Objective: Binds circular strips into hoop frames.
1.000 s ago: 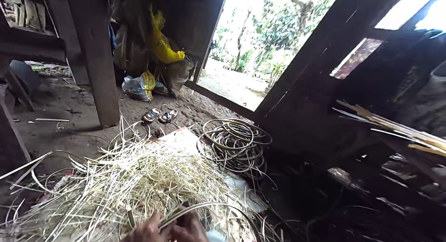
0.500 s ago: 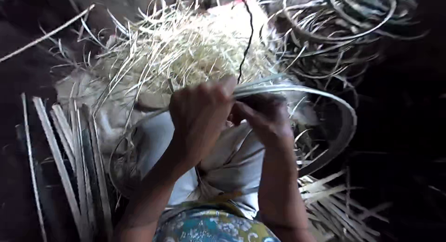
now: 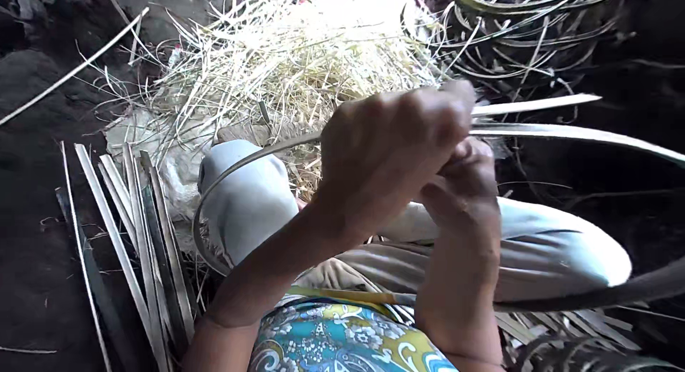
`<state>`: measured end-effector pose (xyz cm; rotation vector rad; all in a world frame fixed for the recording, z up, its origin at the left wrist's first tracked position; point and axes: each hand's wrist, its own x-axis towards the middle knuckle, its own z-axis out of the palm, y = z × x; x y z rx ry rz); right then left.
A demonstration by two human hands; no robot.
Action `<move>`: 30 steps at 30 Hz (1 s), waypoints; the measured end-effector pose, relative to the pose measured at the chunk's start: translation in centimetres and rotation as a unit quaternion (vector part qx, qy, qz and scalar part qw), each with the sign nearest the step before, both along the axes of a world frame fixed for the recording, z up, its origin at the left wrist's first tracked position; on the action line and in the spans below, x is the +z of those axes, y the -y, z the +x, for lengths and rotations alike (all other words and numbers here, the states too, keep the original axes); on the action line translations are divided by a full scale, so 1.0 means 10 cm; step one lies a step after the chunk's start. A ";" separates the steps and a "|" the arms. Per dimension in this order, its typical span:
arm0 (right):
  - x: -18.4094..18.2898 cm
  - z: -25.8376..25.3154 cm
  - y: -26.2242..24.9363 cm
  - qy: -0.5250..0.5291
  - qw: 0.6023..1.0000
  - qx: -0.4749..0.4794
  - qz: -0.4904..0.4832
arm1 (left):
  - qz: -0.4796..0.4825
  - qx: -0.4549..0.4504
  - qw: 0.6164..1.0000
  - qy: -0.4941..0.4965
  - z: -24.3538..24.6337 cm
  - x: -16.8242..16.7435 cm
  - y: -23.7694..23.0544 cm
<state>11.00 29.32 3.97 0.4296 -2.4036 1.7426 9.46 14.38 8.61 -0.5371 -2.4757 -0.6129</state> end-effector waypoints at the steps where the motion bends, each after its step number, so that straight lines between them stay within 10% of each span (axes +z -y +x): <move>1: 0.02 0.01 0.00 -0.007 1.000 -0.006 -0.005 | 0.003 0.003 1.000 -0.008 0.00 0.01 -0.02; 20: -0.32 -0.14 0.46 0.080 0.994 0.026 0.071 | -0.002 0.086 0.996 0.015 -0.05 -0.14 0.42; 30: -1.09 0.62 0.91 0.317 0.873 0.286 0.236 | 0.003 0.153 0.986 0.065 -0.22 -0.22 0.75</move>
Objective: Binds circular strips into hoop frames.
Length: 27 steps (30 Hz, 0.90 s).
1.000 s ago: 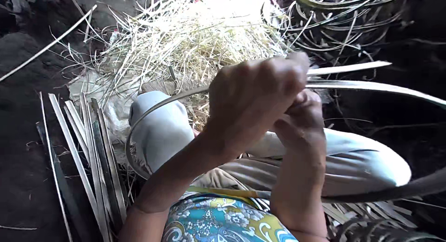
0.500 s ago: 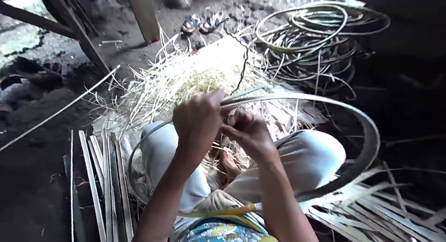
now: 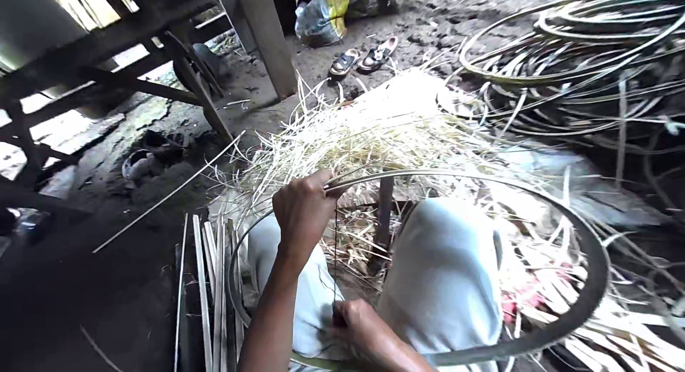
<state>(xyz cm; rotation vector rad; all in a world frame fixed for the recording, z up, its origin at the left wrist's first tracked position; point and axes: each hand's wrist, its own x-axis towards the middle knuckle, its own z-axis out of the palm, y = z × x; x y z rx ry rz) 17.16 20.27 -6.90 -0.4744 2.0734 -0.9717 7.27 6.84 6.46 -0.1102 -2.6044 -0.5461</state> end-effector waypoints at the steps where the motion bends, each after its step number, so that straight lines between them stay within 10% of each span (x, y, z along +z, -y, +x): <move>1: -0.07 0.06 0.02 0.015 0.999 0.031 0.006 | 0.002 0.003 1.000 0.001 -0.01 -0.01 0.01; 6: 0.06 -0.07 -0.22 -0.036 0.988 -0.059 -0.138 | 0.006 -0.019 1.000 0.007 -0.06 -0.04 -0.01; 11: 0.60 -0.63 -0.42 -0.221 0.880 -0.318 -0.276 | 0.001 -0.060 0.998 0.012 -0.02 0.03 -0.16; 17: 0.75 -0.94 -0.20 -0.161 0.800 -0.341 -0.467 | 0.005 -0.074 0.997 0.008 0.00 0.08 -0.28; 27: 0.71 -0.83 -0.23 -0.108 0.834 -0.327 -0.431 | 0.047 -0.098 0.992 0.062 0.06 0.11 -0.13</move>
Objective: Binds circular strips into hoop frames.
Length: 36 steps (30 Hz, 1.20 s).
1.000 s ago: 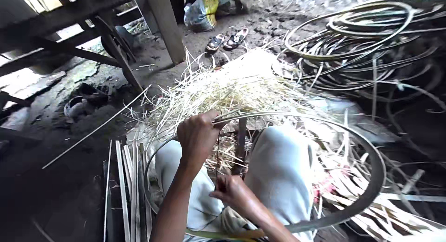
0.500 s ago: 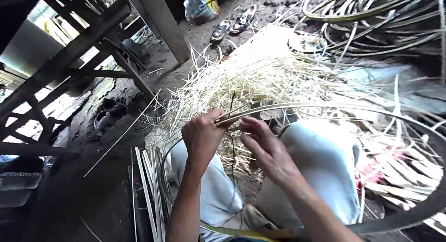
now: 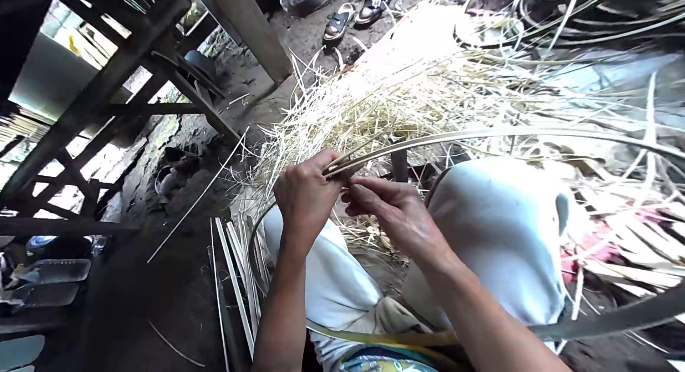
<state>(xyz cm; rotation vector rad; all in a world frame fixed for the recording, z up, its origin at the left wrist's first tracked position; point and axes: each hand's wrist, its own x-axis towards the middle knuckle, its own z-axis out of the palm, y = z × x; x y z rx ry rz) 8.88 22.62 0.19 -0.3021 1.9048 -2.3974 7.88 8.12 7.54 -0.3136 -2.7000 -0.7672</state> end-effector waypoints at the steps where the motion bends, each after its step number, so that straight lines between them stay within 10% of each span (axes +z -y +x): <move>1: 0.02 -0.02 -0.01 -0.010 1.000 -0.001 -0.002 | 0.001 -0.001 1.000 0.005 0.00 0.00 0.00; 21: -0.08 -0.21 -0.01 -0.070 0.993 -0.088 -0.040 | -0.028 0.054 0.998 0.012 -0.12 0.03 -0.07; 36: -0.03 -0.17 -0.06 -0.043 0.999 0.014 -0.008 | 0.008 -0.006 1.000 0.028 -0.14 0.03 0.14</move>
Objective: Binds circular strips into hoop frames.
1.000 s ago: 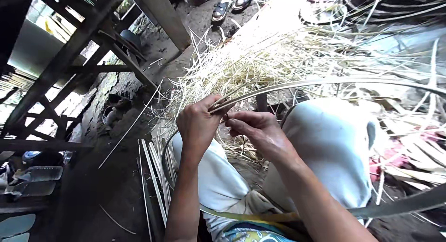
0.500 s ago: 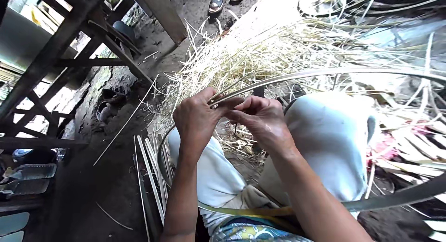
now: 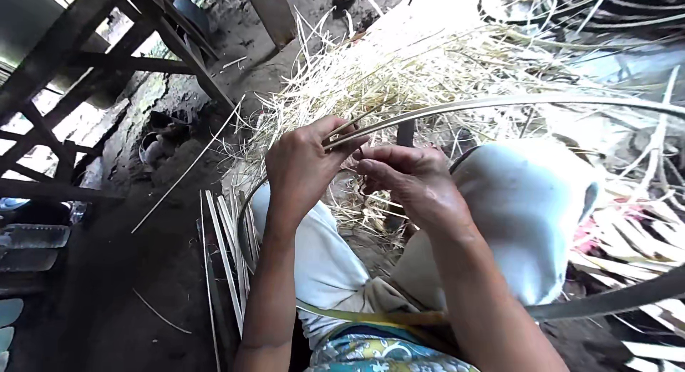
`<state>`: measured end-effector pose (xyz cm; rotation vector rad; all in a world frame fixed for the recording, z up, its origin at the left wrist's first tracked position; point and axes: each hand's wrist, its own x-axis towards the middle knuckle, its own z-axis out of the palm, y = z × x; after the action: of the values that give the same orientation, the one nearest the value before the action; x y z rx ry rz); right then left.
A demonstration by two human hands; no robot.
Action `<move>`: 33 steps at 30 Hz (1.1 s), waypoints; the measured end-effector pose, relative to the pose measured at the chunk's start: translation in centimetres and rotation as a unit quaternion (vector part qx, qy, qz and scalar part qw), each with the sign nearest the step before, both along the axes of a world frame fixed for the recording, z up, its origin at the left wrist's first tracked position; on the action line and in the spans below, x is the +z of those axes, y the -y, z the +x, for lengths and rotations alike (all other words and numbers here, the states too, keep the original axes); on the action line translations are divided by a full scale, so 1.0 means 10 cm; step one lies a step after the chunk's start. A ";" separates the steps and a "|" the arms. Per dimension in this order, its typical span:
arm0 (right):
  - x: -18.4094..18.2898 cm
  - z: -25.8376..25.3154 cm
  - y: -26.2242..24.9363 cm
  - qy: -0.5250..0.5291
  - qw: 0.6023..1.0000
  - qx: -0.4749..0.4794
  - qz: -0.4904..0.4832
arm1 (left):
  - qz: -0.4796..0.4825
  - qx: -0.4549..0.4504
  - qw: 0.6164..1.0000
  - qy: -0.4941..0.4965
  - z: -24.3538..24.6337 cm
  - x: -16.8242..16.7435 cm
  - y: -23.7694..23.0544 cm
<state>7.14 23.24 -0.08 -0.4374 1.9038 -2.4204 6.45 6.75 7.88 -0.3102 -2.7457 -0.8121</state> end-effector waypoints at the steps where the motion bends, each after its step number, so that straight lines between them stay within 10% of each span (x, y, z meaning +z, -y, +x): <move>1: -0.01 0.01 -0.02 0.014 1.000 0.016 -0.004 | 0.001 -0.001 1.000 0.003 0.00 0.01 0.01; 33: 0.04 -0.05 0.21 0.005 0.996 0.028 -0.090 | -0.021 0.020 0.999 -0.018 0.12 0.04 0.03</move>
<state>6.67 21.12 0.32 -0.4780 1.6526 -2.5619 7.61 6.49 8.29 -0.2730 -2.7302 -0.7312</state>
